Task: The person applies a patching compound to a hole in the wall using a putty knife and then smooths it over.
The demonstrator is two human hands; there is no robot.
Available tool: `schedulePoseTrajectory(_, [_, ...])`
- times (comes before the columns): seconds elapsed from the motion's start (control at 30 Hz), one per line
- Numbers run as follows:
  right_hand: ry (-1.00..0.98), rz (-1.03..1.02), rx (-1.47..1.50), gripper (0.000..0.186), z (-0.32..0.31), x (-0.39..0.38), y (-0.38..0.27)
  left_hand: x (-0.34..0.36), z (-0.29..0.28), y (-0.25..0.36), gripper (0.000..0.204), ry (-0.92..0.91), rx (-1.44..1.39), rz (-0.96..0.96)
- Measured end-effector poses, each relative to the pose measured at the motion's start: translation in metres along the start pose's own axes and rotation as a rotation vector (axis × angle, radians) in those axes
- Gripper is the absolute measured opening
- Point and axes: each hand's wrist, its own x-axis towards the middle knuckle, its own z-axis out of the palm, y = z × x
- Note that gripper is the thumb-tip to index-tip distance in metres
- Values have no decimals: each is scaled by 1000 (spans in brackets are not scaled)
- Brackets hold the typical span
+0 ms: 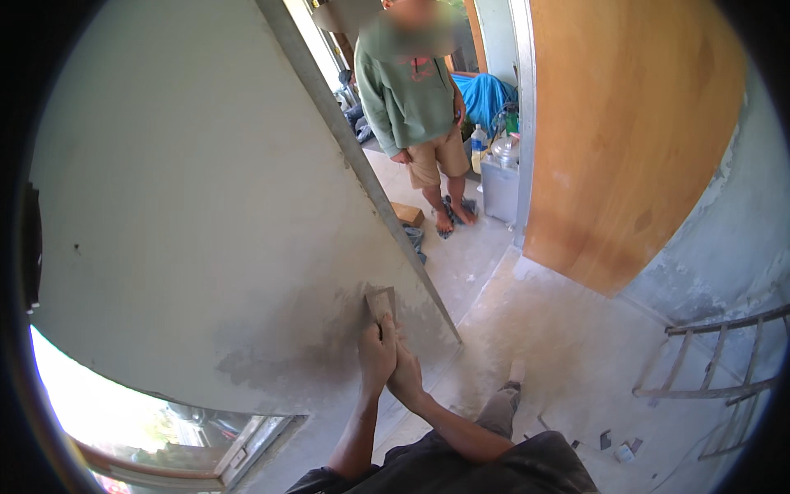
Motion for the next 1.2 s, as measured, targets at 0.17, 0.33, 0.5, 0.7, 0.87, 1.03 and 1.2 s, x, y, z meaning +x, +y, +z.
schedulePoseTrajectory(0.17, [-89, -79, -39, 31, -5, -12, 10, -15, -14, -10, 44, -51, 15, -43])
schedulePoseTrajectory(0.33, [-121, -170, -162, 38, -14, -30, 37, -44, -25, -37, 42, -171, -23, -210])
schedulePoseTrajectory(0.5, [-131, -276, -138, 47, -24, -19, 26, -65, -22, -73, 40, -90, -318, -135])
schedulePoseTrajectory(0.7, [-158, -308, -191, 49, -18, 10, 31, -68, -34, -66, 60, -237, -331, -178])
schedulePoseTrajectory(0.87, [-180, -347, -145, 57, -12, 7, 24, -77, -7, -69, 79, -255, -509, -173])
schedulePoseTrajectory(1.03, [-243, -346, -122, 59, -15, 12, 18, -70, 8, -66, 70, -199, -544, -157])
schedulePoseTrajectory(1.2, [-152, -520, -193, 45, -9, 19, 21, -67, 16, -61, 61, -196, -839, -207])
